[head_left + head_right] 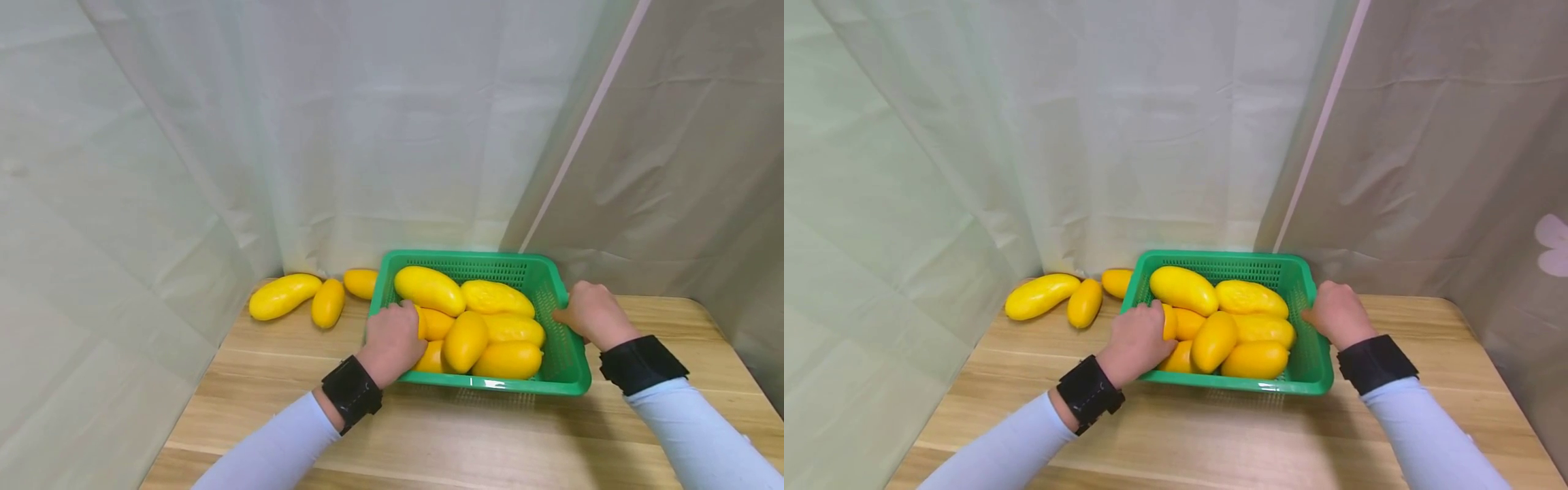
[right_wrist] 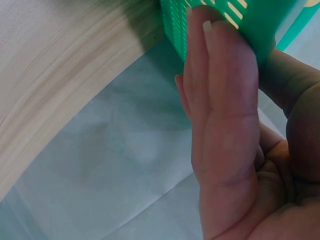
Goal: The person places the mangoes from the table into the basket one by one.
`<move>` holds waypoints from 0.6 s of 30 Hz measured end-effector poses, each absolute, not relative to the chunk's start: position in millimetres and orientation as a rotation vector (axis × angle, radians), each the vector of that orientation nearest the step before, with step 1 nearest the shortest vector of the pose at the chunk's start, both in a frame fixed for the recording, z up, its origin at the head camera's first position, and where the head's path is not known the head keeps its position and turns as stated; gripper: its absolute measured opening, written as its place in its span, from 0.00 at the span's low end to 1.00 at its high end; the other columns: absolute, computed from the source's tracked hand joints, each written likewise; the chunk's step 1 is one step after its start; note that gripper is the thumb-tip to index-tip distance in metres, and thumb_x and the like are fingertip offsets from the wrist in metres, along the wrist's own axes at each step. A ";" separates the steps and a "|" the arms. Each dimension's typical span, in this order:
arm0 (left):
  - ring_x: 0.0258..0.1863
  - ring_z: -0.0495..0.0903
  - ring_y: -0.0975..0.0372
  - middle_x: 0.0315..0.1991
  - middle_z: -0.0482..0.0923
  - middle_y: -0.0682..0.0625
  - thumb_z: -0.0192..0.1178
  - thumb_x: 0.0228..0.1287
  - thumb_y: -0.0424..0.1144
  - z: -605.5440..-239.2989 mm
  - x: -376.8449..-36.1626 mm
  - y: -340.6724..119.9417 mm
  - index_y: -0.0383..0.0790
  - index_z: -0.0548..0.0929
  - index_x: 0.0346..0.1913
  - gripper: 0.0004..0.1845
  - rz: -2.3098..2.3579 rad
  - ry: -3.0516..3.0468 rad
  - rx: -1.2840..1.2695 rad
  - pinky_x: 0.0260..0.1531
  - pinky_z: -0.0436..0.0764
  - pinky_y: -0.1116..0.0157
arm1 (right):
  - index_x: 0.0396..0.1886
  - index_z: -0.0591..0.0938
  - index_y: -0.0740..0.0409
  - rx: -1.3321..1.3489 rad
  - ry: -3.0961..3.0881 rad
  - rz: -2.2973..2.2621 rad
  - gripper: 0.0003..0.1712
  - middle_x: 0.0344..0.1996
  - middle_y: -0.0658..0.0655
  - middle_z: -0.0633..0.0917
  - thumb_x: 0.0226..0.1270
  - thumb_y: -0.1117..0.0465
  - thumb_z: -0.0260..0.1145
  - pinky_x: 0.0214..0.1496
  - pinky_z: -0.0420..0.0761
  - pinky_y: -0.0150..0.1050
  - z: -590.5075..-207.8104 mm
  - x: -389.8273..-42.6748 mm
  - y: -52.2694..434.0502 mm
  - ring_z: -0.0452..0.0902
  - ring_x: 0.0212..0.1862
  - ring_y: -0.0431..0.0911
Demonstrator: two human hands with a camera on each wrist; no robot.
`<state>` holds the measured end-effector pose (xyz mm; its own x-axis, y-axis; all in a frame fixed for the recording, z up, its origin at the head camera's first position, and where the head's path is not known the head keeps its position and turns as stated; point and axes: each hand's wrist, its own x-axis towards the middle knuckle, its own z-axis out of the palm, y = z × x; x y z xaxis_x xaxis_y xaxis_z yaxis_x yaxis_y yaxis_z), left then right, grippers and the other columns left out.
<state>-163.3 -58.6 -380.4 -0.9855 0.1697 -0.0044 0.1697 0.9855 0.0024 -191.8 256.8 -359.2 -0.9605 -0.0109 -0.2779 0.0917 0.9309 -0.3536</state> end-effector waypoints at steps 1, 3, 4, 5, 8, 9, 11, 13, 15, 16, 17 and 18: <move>0.20 0.70 0.59 0.24 0.71 0.47 0.64 0.48 0.57 -380.6 -163.1 -58.4 0.33 0.75 0.42 0.30 -0.018 3.135 0.270 0.12 0.68 0.66 | 0.28 0.76 0.68 0.063 2.811 -0.532 0.18 0.17 0.58 0.78 0.58 0.54 0.65 0.17 0.77 0.34 -359.2 -191.7 256.6 0.78 0.15 0.46; 0.22 0.70 0.59 0.25 0.71 0.46 0.63 0.49 0.58 -380.3 -162.2 -58.3 0.30 0.76 0.45 0.33 -0.061 3.155 0.277 0.14 0.70 0.66 | 0.28 0.76 0.68 0.067 2.807 -0.533 0.18 0.18 0.58 0.78 0.58 0.54 0.65 0.17 0.77 0.34 -359.3 -191.6 256.3 0.78 0.15 0.46; 0.23 0.70 0.59 0.25 0.71 0.46 0.63 0.50 0.59 -380.6 -161.9 -58.3 0.29 0.76 0.47 0.35 -0.073 3.161 0.278 0.16 0.71 0.66 | 0.28 0.76 0.69 0.069 2.806 -0.531 0.18 0.18 0.59 0.79 0.58 0.54 0.65 0.17 0.77 0.34 -359.4 -191.7 256.2 0.78 0.15 0.46; 0.24 0.70 0.59 0.25 0.71 0.46 0.62 0.50 0.59 -380.8 -161.3 -58.3 0.28 0.76 0.47 0.35 -0.083 3.168 0.282 0.17 0.72 0.66 | 0.29 0.76 0.69 0.070 2.806 -0.529 0.18 0.18 0.59 0.79 0.58 0.54 0.65 0.18 0.77 0.34 -359.5 -191.7 256.2 0.78 0.16 0.46; 0.25 0.71 0.58 0.27 0.72 0.45 0.62 0.51 0.59 -380.6 -159.6 -58.8 0.28 0.75 0.50 0.37 -0.084 3.179 0.287 0.21 0.75 0.65 | 0.29 0.76 0.69 0.071 2.805 -0.526 0.18 0.19 0.59 0.79 0.58 0.54 0.65 0.18 0.78 0.34 -359.7 -191.8 256.2 0.78 0.16 0.46; 0.26 0.71 0.58 0.28 0.73 0.45 0.62 0.51 0.59 -380.4 -159.0 -59.0 0.28 0.75 0.50 0.36 -0.073 3.180 0.288 0.21 0.76 0.65 | 0.29 0.76 0.69 0.072 2.804 -0.525 0.18 0.19 0.59 0.79 0.58 0.54 0.65 0.18 0.78 0.34 -359.8 -191.8 256.1 0.78 0.16 0.46; 0.26 0.71 0.58 0.28 0.73 0.45 0.62 0.51 0.58 -380.1 -157.9 -59.5 0.28 0.76 0.49 0.35 -0.049 3.186 0.289 0.23 0.77 0.64 | 0.29 0.76 0.69 0.071 2.805 -0.525 0.18 0.19 0.59 0.79 0.58 0.54 0.65 0.18 0.78 0.34 -359.8 -191.8 256.1 0.78 0.15 0.46; 0.26 0.71 0.58 0.28 0.73 0.45 0.62 0.51 0.57 -379.1 -157.2 -60.4 0.29 0.76 0.48 0.34 -0.007 3.190 0.287 0.24 0.77 0.64 | 0.29 0.76 0.69 0.071 2.807 -0.524 0.18 0.18 0.59 0.78 0.58 0.54 0.65 0.18 0.77 0.34 -359.7 -191.7 256.0 0.78 0.15 0.45; 0.25 0.70 0.58 0.28 0.72 0.45 0.63 0.51 0.57 -377.8 -156.8 -61.7 0.30 0.77 0.44 0.31 0.049 3.191 0.283 0.22 0.76 0.64 | 0.28 0.76 0.68 0.068 2.811 -0.523 0.18 0.17 0.58 0.78 0.58 0.54 0.65 0.18 0.77 0.34 -359.5 -191.7 256.0 0.77 0.15 0.45; 0.25 0.70 0.58 0.28 0.72 0.45 0.63 0.51 0.57 -377.1 -156.7 -62.6 0.31 0.77 0.44 0.30 0.084 3.190 0.280 0.22 0.75 0.64 | 0.27 0.76 0.68 0.068 2.812 -0.523 0.18 0.17 0.58 0.78 0.58 0.54 0.65 0.18 0.77 0.34 -359.4 -191.7 256.0 0.77 0.14 0.45; 0.25 0.70 0.58 0.29 0.72 0.45 0.63 0.51 0.57 -375.9 -156.4 -63.6 0.32 0.76 0.44 0.30 0.125 3.187 0.276 0.21 0.75 0.64 | 0.27 0.76 0.68 0.069 2.812 -0.523 0.18 0.16 0.58 0.78 0.58 0.54 0.65 0.18 0.77 0.34 -359.3 -191.7 256.0 0.77 0.14 0.45; 0.26 0.71 0.58 0.30 0.72 0.45 0.64 0.51 0.57 -374.4 -156.3 -65.0 0.33 0.76 0.44 0.30 0.166 3.184 0.270 0.21 0.75 0.64 | 0.27 0.76 0.68 0.072 2.809 -0.524 0.18 0.16 0.58 0.78 0.58 0.54 0.65 0.18 0.77 0.34 -359.2 -191.6 255.9 0.77 0.14 0.45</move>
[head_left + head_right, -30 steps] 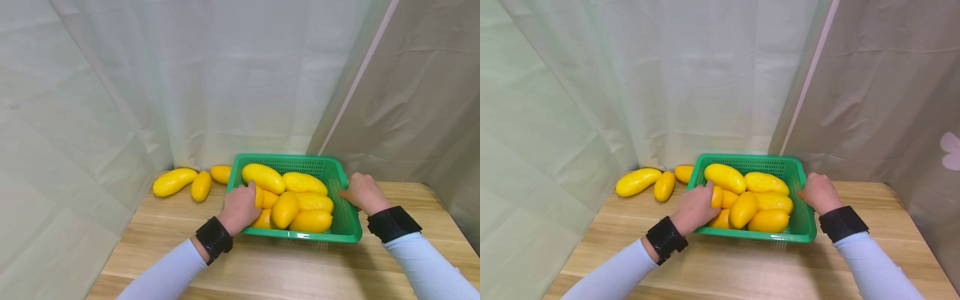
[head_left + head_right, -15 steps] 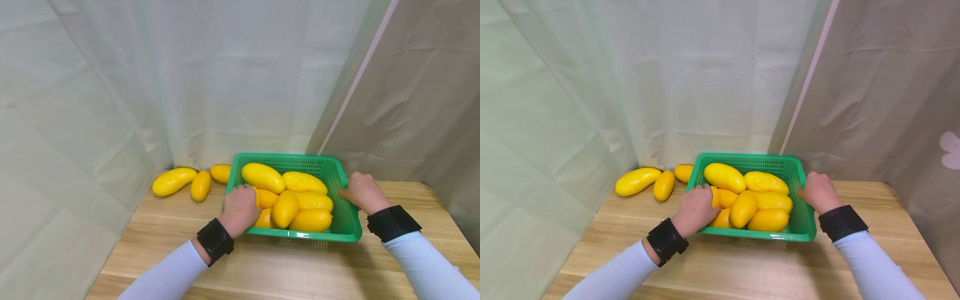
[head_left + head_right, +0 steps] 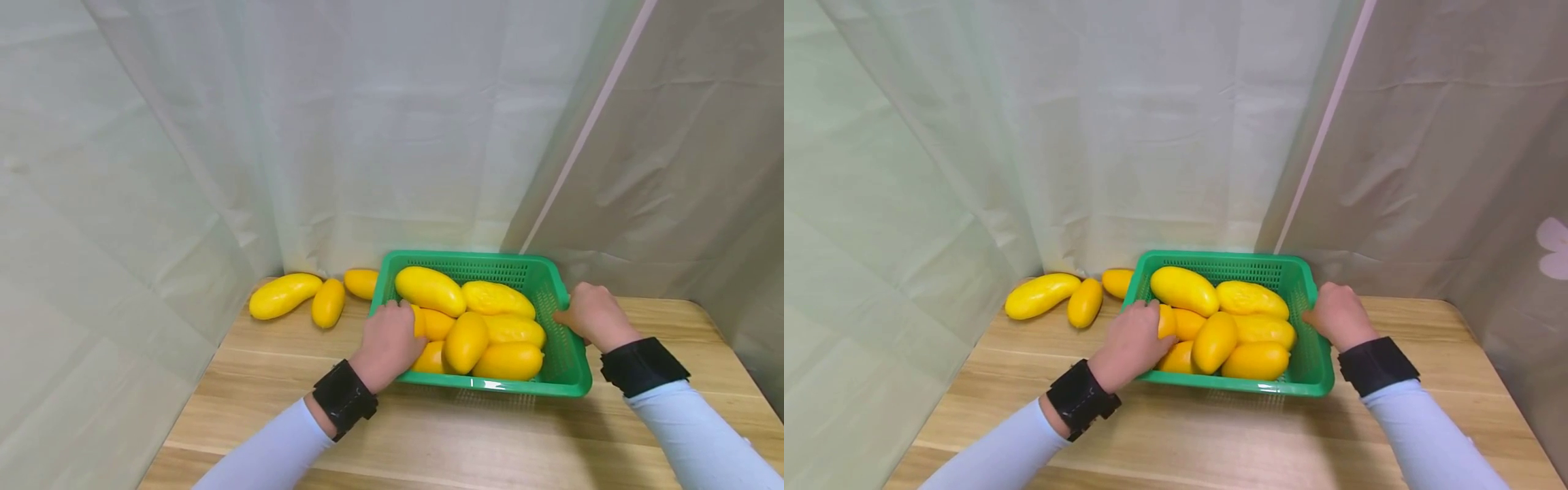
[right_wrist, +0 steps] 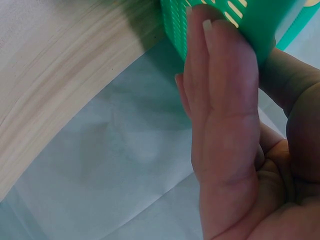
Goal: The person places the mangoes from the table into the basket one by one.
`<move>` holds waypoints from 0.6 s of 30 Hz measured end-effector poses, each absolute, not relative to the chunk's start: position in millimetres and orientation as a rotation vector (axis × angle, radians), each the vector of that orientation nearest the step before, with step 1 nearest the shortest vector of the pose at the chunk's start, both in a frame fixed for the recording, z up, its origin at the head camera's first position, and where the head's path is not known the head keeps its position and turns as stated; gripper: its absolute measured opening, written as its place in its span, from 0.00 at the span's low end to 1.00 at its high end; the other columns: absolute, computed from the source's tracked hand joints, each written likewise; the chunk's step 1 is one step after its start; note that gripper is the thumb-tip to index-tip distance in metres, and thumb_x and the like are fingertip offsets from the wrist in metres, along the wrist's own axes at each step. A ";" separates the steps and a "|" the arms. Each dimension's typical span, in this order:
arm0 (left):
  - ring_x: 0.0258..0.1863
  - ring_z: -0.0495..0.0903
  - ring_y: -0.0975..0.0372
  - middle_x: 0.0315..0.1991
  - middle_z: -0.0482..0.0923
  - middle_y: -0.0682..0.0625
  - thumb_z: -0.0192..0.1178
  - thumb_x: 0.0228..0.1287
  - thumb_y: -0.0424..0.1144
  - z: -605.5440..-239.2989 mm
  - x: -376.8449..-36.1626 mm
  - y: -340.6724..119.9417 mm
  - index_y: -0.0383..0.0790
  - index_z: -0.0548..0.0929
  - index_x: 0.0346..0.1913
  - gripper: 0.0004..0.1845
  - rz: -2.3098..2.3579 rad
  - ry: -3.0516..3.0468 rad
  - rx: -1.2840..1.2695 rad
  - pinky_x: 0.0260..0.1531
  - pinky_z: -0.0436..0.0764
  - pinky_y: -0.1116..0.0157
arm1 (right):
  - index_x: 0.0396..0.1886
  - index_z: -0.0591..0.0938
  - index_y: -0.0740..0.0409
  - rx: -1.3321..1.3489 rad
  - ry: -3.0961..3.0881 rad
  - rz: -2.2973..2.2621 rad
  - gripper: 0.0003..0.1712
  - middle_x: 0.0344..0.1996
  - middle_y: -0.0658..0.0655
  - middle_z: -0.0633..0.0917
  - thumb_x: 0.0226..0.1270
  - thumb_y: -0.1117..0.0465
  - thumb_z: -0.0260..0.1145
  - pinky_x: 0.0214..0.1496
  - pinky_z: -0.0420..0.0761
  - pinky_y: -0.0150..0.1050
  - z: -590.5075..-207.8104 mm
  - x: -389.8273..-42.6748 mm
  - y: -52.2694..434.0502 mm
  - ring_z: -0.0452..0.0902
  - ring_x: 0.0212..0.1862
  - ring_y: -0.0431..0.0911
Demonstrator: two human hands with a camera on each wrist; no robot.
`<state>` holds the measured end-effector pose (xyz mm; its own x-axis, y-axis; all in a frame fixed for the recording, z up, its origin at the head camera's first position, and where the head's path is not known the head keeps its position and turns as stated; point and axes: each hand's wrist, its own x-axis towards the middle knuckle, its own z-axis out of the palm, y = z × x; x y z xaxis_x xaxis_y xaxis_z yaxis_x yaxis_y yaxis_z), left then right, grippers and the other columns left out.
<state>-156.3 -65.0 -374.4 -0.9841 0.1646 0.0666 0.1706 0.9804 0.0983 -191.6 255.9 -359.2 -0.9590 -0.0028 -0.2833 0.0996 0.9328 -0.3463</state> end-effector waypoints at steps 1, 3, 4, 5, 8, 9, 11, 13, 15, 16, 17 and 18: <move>0.26 0.71 0.59 0.31 0.73 0.45 0.64 0.50 0.57 -373.1 -156.3 -66.9 0.34 0.76 0.45 0.30 -0.205 -3.066 -0.255 0.21 0.76 0.64 | 0.27 0.76 0.67 0.074 2.807 -0.525 0.18 0.16 0.58 0.78 0.58 0.54 0.65 0.18 0.77 0.34 -359.2 -191.6 255.9 0.77 0.14 0.45; 0.28 0.73 0.58 0.33 0.73 0.46 0.64 0.51 0.58 -369.0 -156.7 -71.3 0.35 0.75 0.47 0.31 -0.276 -3.042 -0.245 0.22 0.76 0.63 | 0.27 0.76 0.68 0.076 2.802 -0.527 0.18 0.17 0.58 0.78 0.58 0.54 0.64 0.17 0.77 0.34 -359.2 -191.6 255.7 0.77 0.15 0.45; 0.29 0.74 0.58 0.33 0.74 0.46 0.64 0.51 0.58 -366.3 -157.3 -74.3 0.35 0.75 0.48 0.31 -0.303 -3.023 -0.243 0.23 0.76 0.63 | 0.27 0.76 0.68 0.077 2.800 -0.528 0.18 0.17 0.58 0.78 0.58 0.54 0.64 0.17 0.77 0.34 -359.0 -191.5 255.6 0.77 0.15 0.45; 0.29 0.74 0.58 0.34 0.74 0.46 0.63 0.51 0.59 -363.5 -158.1 -77.7 0.36 0.75 0.49 0.31 -0.320 -3.003 -0.233 0.22 0.76 0.63 | 0.27 0.76 0.68 0.077 2.799 -0.528 0.18 0.17 0.58 0.78 0.58 0.54 0.64 0.17 0.77 0.34 -358.7 -191.4 255.6 0.77 0.15 0.45; 0.31 0.76 0.57 0.34 0.75 0.47 0.61 0.52 0.60 -355.4 -162.4 -90.7 0.39 0.75 0.48 0.30 -0.376 -2.933 -0.183 0.20 0.74 0.63 | 0.27 0.76 0.68 0.078 2.797 -0.525 0.18 0.16 0.58 0.78 0.58 0.54 0.64 0.17 0.77 0.34 -358.4 -191.3 255.6 0.77 0.15 0.46; 0.31 0.76 0.57 0.34 0.75 0.47 0.61 0.52 0.61 -353.2 -164.1 -95.8 0.40 0.74 0.48 0.30 -0.392 -2.915 -0.157 0.20 0.73 0.63 | 0.27 0.77 0.68 0.079 2.797 -0.525 0.18 0.16 0.58 0.78 0.58 0.54 0.64 0.17 0.77 0.34 -358.3 -191.3 255.5 0.77 0.15 0.46; 0.32 0.77 0.56 0.37 0.76 0.47 0.60 0.52 0.62 -350.4 -167.9 -106.9 0.41 0.74 0.50 0.31 -0.405 -2.874 -0.102 0.19 0.74 0.61 | 0.27 0.77 0.68 0.082 2.795 -0.525 0.18 0.16 0.58 0.78 0.58 0.54 0.64 0.18 0.77 0.34 -358.1 -191.2 255.4 0.78 0.15 0.46; 0.37 0.79 0.54 0.42 0.78 0.44 0.60 0.52 0.62 -349.0 -172.1 -118.5 0.40 0.74 0.52 0.33 -0.437 -2.834 -0.070 0.23 0.78 0.57 | 0.28 0.76 0.68 0.084 2.794 -0.527 0.18 0.17 0.58 0.78 0.58 0.54 0.64 0.18 0.77 0.34 -358.3 -191.3 255.3 0.78 0.15 0.46; 0.43 0.79 0.50 0.49 0.77 0.41 0.60 0.53 0.61 -349.9 -176.4 -130.2 0.38 0.72 0.57 0.36 -0.459 -2.802 -0.032 0.30 0.81 0.52 | 0.28 0.76 0.69 0.084 2.792 -0.531 0.18 0.17 0.58 0.78 0.58 0.55 0.64 0.17 0.77 0.34 -358.3 -191.2 255.2 0.78 0.15 0.46; 0.45 0.79 0.48 0.51 0.77 0.40 0.60 0.53 0.60 -350.9 -178.7 -135.8 0.37 0.71 0.59 0.37 -0.478 -2.786 -0.016 0.34 0.81 0.50 | 0.28 0.76 0.69 0.084 2.793 -0.534 0.18 0.17 0.58 0.78 0.58 0.55 0.64 0.17 0.77 0.33 -358.6 -191.2 255.1 0.78 0.15 0.46; 0.48 0.78 0.47 0.53 0.76 0.39 0.60 0.54 0.59 -352.3 -181.1 -141.2 0.36 0.70 0.60 0.37 -0.500 -2.776 0.005 0.37 0.80 0.49 | 0.28 0.76 0.69 0.081 2.795 -0.535 0.18 0.17 0.58 0.78 0.58 0.55 0.64 0.17 0.77 0.33 -358.9 -191.3 255.1 0.78 0.15 0.46; 0.49 0.76 0.46 0.54 0.74 0.38 0.60 0.54 0.59 -354.1 -183.4 -146.3 0.36 0.69 0.61 0.38 -0.515 -2.772 0.028 0.39 0.80 0.47 | 0.28 0.76 0.69 0.080 2.797 -0.537 0.18 0.17 0.58 0.78 0.58 0.55 0.64 0.17 0.77 0.33 -359.1 -191.3 255.2 0.78 0.15 0.45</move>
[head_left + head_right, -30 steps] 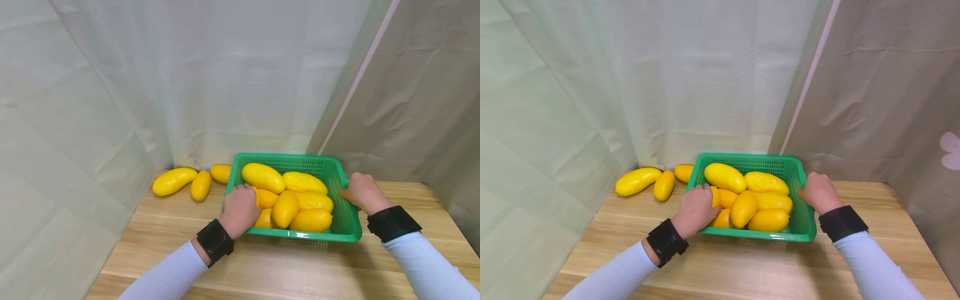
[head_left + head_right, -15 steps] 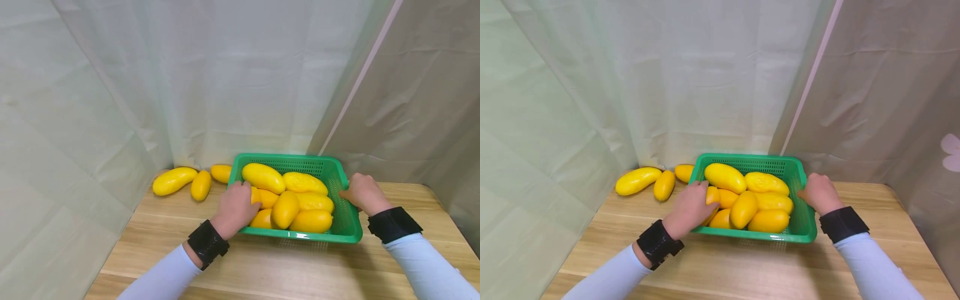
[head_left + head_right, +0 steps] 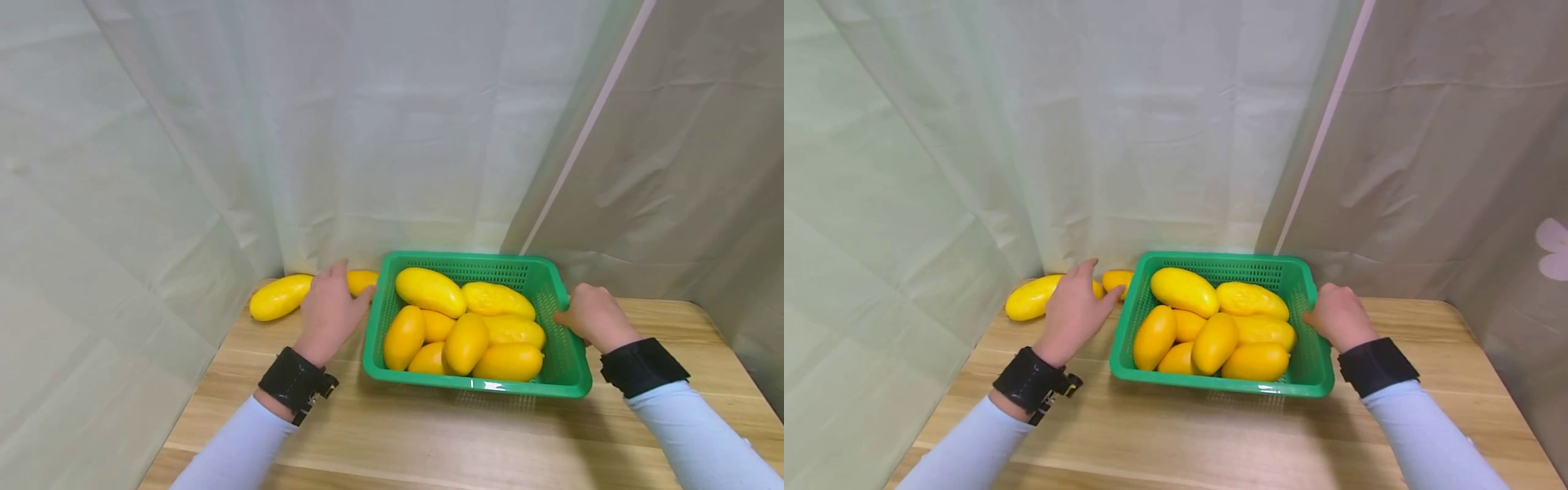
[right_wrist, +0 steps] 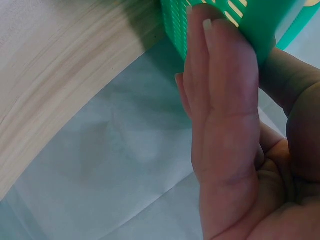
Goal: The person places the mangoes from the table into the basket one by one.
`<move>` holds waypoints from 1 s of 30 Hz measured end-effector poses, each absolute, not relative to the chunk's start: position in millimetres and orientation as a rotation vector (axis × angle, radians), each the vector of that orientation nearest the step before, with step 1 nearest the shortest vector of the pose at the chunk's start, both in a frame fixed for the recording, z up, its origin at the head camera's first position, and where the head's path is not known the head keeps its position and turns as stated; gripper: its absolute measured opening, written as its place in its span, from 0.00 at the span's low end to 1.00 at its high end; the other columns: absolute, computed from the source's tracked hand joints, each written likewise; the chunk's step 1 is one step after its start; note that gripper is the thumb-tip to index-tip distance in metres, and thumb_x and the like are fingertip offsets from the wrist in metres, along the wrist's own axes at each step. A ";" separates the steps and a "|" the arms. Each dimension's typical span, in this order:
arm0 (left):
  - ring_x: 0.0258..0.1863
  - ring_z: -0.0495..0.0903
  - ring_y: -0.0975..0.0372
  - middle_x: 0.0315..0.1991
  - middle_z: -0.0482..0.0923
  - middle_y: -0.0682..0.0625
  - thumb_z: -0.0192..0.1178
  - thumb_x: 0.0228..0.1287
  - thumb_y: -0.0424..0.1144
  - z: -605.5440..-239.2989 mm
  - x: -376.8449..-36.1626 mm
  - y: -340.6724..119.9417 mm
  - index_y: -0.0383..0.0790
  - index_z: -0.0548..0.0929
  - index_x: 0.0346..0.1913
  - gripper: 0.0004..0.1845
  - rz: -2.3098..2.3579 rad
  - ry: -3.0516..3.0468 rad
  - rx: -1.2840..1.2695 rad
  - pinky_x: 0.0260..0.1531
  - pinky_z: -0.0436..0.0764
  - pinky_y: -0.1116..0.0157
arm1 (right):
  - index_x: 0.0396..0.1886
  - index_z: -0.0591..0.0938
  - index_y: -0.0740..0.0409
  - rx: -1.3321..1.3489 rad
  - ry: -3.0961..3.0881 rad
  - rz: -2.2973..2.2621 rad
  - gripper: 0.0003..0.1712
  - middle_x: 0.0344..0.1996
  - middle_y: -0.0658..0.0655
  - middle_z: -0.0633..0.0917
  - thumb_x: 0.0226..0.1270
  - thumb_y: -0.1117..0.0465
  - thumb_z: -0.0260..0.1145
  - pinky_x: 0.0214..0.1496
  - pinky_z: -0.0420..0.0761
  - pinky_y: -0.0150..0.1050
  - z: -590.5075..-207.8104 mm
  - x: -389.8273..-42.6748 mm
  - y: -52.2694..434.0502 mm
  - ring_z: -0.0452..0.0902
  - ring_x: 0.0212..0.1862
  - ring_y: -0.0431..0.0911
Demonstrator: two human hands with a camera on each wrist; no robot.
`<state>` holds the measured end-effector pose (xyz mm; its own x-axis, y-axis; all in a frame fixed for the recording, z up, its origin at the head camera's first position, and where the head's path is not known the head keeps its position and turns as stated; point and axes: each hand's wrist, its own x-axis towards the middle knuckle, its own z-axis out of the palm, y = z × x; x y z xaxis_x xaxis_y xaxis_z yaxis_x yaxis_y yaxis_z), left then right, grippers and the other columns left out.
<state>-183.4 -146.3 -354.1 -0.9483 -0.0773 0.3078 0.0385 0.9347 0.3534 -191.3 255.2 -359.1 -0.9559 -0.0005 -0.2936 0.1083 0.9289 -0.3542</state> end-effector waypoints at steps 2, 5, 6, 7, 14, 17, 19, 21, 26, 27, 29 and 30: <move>0.50 0.74 0.44 0.56 0.72 0.37 0.60 0.54 0.58 -359.3 -188.0 -155.7 0.35 0.66 0.63 0.39 -0.542 -2.769 0.086 0.39 0.78 0.45 | 0.28 0.76 0.68 0.076 2.799 -0.539 0.17 0.17 0.58 0.78 0.58 0.55 0.64 0.17 0.77 0.33 -359.4 -191.5 255.4 0.78 0.15 0.45; 0.50 0.73 0.43 0.56 0.70 0.35 0.61 0.53 0.57 -369.4 -194.4 -167.4 0.36 0.63 0.64 0.41 -0.560 -2.783 0.168 0.38 0.77 0.45 | 0.28 0.76 0.68 0.074 2.802 -0.541 0.17 0.17 0.58 0.78 0.58 0.55 0.64 0.17 0.77 0.33 -360.2 -191.6 255.9 0.78 0.15 0.45; 0.50 0.72 0.43 0.56 0.69 0.35 0.61 0.53 0.57 -373.2 -196.3 -170.7 0.36 0.62 0.65 0.41 -0.568 -2.789 0.186 0.38 0.76 0.44 | 0.29 0.76 0.68 0.075 2.801 -0.542 0.17 0.17 0.58 0.78 0.58 0.55 0.64 0.17 0.77 0.33 -360.5 -191.6 256.0 0.78 0.14 0.44; 0.49 0.72 0.42 0.56 0.69 0.34 0.61 0.53 0.57 -377.2 -198.1 -173.7 0.37 0.62 0.65 0.42 -0.575 -2.795 0.201 0.37 0.76 0.45 | 0.29 0.76 0.69 0.074 2.800 -0.542 0.17 0.17 0.58 0.78 0.58 0.55 0.64 0.17 0.77 0.33 -360.8 -191.6 256.1 0.77 0.15 0.44; 0.44 0.72 0.42 0.48 0.69 0.31 0.62 0.51 0.58 -401.9 -206.2 -187.7 0.32 0.65 0.59 0.40 -0.556 -2.842 0.266 0.35 0.75 0.49 | 0.29 0.76 0.69 0.077 2.799 -0.542 0.18 0.17 0.58 0.78 0.58 0.55 0.64 0.17 0.77 0.33 -361.4 -191.6 256.3 0.78 0.15 0.46; 0.43 0.73 0.42 0.46 0.69 0.31 0.62 0.51 0.58 -410.0 -208.2 -191.2 0.31 0.65 0.57 0.40 -0.541 -2.856 0.282 0.34 0.75 0.49 | 0.28 0.76 0.69 0.075 2.805 -0.545 0.17 0.16 0.58 0.78 0.58 0.55 0.64 0.16 0.77 0.33 -360.6 -191.4 255.9 0.78 0.15 0.46; 0.42 0.73 0.42 0.45 0.69 0.31 0.62 0.51 0.58 -414.0 -209.4 -192.7 0.30 0.66 0.56 0.39 -0.534 -2.869 0.296 0.33 0.76 0.49 | 0.27 0.76 0.68 0.071 2.812 -0.542 0.17 0.16 0.58 0.78 0.57 0.55 0.65 0.16 0.77 0.33 -359.8 -191.1 255.7 0.78 0.15 0.46; 0.42 0.73 0.42 0.44 0.69 0.31 0.61 0.52 0.58 -416.9 -210.3 -193.7 0.30 0.66 0.54 0.38 -0.536 -2.882 0.312 0.32 0.76 0.49 | 0.27 0.77 0.68 0.065 2.819 -0.540 0.17 0.15 0.58 0.78 0.57 0.55 0.65 0.16 0.77 0.33 -359.2 -190.9 255.6 0.78 0.14 0.46; 0.40 0.74 0.43 0.43 0.69 0.31 0.61 0.53 0.59 -425.2 -214.2 -196.5 0.29 0.66 0.53 0.38 -0.529 -2.912 0.346 0.31 0.77 0.50 | 0.27 0.77 0.69 0.064 2.821 -0.523 0.18 0.16 0.57 0.78 0.58 0.55 0.65 0.16 0.76 0.33 -358.9 -190.6 254.9 0.77 0.14 0.46; 0.40 0.75 0.43 0.42 0.69 0.31 0.60 0.53 0.59 -427.4 -215.2 -197.1 0.29 0.66 0.53 0.38 -0.527 -2.916 0.350 0.30 0.77 0.50 | 0.28 0.77 0.69 0.065 2.820 -0.519 0.18 0.16 0.57 0.78 0.58 0.55 0.65 0.16 0.76 0.33 -358.9 -190.7 254.7 0.77 0.14 0.45; 0.39 0.75 0.43 0.41 0.70 0.32 0.60 0.53 0.58 -432.1 -217.2 -198.4 0.28 0.67 0.53 0.37 -0.531 -2.918 0.352 0.29 0.77 0.51 | 0.28 0.77 0.69 0.069 2.819 -0.515 0.18 0.16 0.58 0.78 0.58 0.55 0.65 0.16 0.76 0.33 -359.2 -190.8 254.5 0.76 0.13 0.45; 0.38 0.76 0.44 0.41 0.70 0.32 0.60 0.53 0.58 -434.4 -218.1 -198.8 0.28 0.67 0.53 0.37 -0.536 -2.916 0.354 0.29 0.77 0.51 | 0.28 0.77 0.69 0.070 2.817 -0.516 0.18 0.16 0.58 0.78 0.58 0.55 0.65 0.16 0.76 0.33 -359.1 -190.8 254.3 0.76 0.14 0.45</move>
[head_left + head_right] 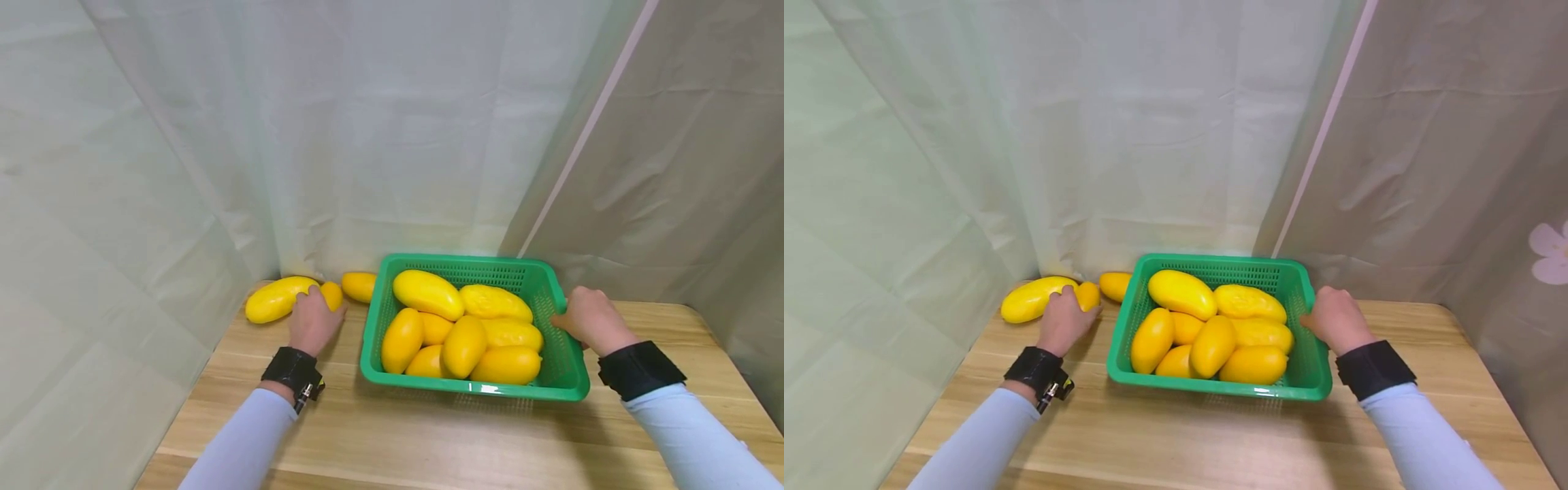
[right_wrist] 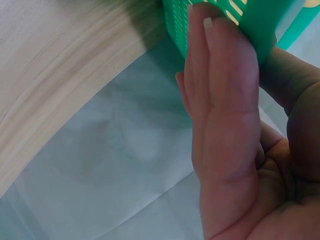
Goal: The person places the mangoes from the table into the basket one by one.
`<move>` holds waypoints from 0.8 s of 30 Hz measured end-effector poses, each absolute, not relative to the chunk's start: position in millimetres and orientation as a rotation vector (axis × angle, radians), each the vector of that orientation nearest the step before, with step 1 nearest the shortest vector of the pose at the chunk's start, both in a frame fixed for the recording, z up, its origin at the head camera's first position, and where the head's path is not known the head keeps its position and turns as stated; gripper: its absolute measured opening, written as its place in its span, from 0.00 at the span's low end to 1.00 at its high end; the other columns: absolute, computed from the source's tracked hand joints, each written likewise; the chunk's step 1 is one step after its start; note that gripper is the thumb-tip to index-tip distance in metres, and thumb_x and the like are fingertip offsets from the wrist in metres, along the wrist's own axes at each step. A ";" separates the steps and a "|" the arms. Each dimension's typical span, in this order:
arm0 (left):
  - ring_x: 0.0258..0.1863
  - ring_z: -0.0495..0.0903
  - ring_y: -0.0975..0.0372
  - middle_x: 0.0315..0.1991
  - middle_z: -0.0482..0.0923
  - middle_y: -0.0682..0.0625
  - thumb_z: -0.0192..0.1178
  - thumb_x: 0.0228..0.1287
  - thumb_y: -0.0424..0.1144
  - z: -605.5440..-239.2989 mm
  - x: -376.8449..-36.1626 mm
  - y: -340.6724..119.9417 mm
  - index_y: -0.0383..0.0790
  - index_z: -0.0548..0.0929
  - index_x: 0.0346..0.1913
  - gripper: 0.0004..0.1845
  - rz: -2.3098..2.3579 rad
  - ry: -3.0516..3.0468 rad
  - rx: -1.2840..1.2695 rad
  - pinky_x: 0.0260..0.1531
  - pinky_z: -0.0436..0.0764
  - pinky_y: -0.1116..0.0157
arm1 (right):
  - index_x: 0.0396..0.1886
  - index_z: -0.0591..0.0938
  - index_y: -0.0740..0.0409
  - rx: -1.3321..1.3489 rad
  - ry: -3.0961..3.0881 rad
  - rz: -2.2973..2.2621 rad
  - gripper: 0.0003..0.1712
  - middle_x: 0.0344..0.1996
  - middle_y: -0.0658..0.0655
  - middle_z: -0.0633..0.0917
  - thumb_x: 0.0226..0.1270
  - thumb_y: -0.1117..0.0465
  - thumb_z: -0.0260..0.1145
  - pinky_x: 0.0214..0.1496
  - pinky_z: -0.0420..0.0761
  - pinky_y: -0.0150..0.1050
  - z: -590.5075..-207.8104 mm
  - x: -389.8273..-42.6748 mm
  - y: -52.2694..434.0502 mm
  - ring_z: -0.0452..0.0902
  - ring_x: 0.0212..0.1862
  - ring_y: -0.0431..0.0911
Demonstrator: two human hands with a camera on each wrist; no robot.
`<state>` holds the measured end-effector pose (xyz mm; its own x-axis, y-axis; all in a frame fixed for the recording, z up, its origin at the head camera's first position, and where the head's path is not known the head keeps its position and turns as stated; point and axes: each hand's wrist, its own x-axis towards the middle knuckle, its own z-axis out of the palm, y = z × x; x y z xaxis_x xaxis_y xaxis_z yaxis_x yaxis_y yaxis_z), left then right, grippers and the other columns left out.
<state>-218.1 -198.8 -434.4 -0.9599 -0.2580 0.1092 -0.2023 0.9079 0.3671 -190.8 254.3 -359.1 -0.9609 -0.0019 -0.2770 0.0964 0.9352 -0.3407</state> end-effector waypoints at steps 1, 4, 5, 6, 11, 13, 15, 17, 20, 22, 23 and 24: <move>0.38 0.76 0.44 0.40 0.70 0.32 0.60 0.53 0.57 -436.3 -218.7 -199.3 0.28 0.67 0.52 0.37 -0.540 -2.915 0.354 0.29 0.77 0.51 | 0.28 0.77 0.69 0.071 2.817 -0.519 0.18 0.16 0.58 0.78 0.58 0.55 0.65 0.16 0.76 0.33 -359.2 -190.6 254.2 0.76 0.13 0.45; 0.37 0.76 0.44 0.39 0.71 0.32 0.61 0.53 0.56 -439.2 -219.9 -200.3 0.28 0.67 0.51 0.36 -0.543 -2.909 0.361 0.28 0.76 0.52 | 0.29 0.76 0.69 0.068 2.818 -0.525 0.18 0.16 0.58 0.78 0.58 0.55 0.65 0.16 0.76 0.32 -359.6 -190.5 254.0 0.76 0.14 0.44; 0.36 0.76 0.44 0.37 0.71 0.33 0.61 0.53 0.56 -439.4 -220.0 -200.4 0.28 0.67 0.50 0.35 -0.546 -2.909 0.364 0.26 0.76 0.53 | 0.29 0.76 0.69 0.066 2.820 -0.526 0.18 0.17 0.58 0.78 0.58 0.55 0.65 0.16 0.76 0.32 -359.7 -190.5 254.0 0.76 0.14 0.44; 0.34 0.76 0.45 0.36 0.72 0.34 0.61 0.53 0.55 -439.4 -220.3 -200.4 0.28 0.68 0.49 0.34 -0.550 -2.910 0.367 0.25 0.75 0.55 | 0.30 0.76 0.69 0.065 2.820 -0.529 0.18 0.17 0.58 0.78 0.58 0.55 0.65 0.16 0.76 0.32 -359.8 -190.4 254.0 0.76 0.14 0.44; 0.26 0.74 0.52 0.28 0.71 0.41 0.60 0.54 0.52 -440.0 -222.8 -200.8 0.31 0.69 0.43 0.27 -0.600 -2.904 0.388 0.17 0.68 0.63 | 0.30 0.76 0.69 0.073 2.808 -0.536 0.18 0.17 0.58 0.78 0.58 0.55 0.65 0.17 0.77 0.33 -359.2 -190.4 254.0 0.77 0.15 0.45; 0.25 0.74 0.52 0.27 0.71 0.42 0.60 0.54 0.51 -440.3 -223.8 -200.8 0.32 0.69 0.41 0.25 -0.610 -2.905 0.394 0.16 0.67 0.64 | 0.30 0.76 0.69 0.080 2.800 -0.534 0.18 0.17 0.58 0.78 0.58 0.55 0.65 0.17 0.77 0.33 -358.8 -190.2 253.8 0.77 0.15 0.45; 0.24 0.74 0.52 0.26 0.71 0.42 0.59 0.54 0.51 -440.2 -224.4 -200.4 0.32 0.69 0.41 0.24 -0.604 -2.910 0.396 0.16 0.67 0.64 | 0.29 0.76 0.69 0.082 2.796 -0.529 0.18 0.17 0.58 0.78 0.58 0.55 0.65 0.17 0.77 0.33 -358.5 -190.4 253.6 0.78 0.15 0.46; 0.24 0.74 0.52 0.26 0.71 0.42 0.59 0.55 0.51 -440.1 -224.7 -200.7 0.31 0.69 0.41 0.24 -0.600 -2.913 0.397 0.16 0.67 0.64 | 0.28 0.76 0.69 0.080 2.798 -0.522 0.18 0.16 0.58 0.78 0.58 0.55 0.65 0.17 0.77 0.33 -358.4 -190.8 253.6 0.78 0.15 0.46; 0.24 0.73 0.53 0.26 0.71 0.42 0.59 0.54 0.50 -440.3 -224.6 -201.3 0.31 0.69 0.41 0.24 -0.592 -2.920 0.392 0.16 0.67 0.64 | 0.28 0.76 0.69 0.089 2.798 -0.540 0.17 0.18 0.59 0.78 0.58 0.56 0.64 0.17 0.78 0.33 -358.3 -191.5 253.8 0.78 0.15 0.45; 0.24 0.73 0.53 0.26 0.71 0.42 0.59 0.54 0.49 -440.8 -224.2 -202.4 0.31 0.69 0.41 0.23 -0.602 -2.922 0.384 0.17 0.67 0.64 | 0.28 0.75 0.69 0.100 2.795 -0.555 0.17 0.19 0.60 0.79 0.58 0.56 0.64 0.17 0.79 0.34 -358.4 -191.9 253.8 0.78 0.14 0.44; 0.24 0.72 0.53 0.26 0.71 0.42 0.59 0.54 0.49 -441.2 -223.9 -202.9 0.31 0.70 0.40 0.23 -0.605 -2.924 0.384 0.17 0.67 0.64 | 0.29 0.75 0.69 0.105 2.795 -0.563 0.17 0.20 0.60 0.79 0.57 0.57 0.64 0.17 0.79 0.34 -358.5 -192.0 253.8 0.78 0.14 0.44; 0.25 0.72 0.53 0.26 0.71 0.42 0.59 0.53 0.49 -441.6 -223.4 -203.5 0.32 0.70 0.40 0.23 -0.604 -2.926 0.382 0.17 0.67 0.65 | 0.29 0.75 0.69 0.111 2.794 -0.572 0.16 0.21 0.61 0.79 0.57 0.57 0.64 0.18 0.79 0.35 -358.6 -192.1 253.8 0.78 0.14 0.44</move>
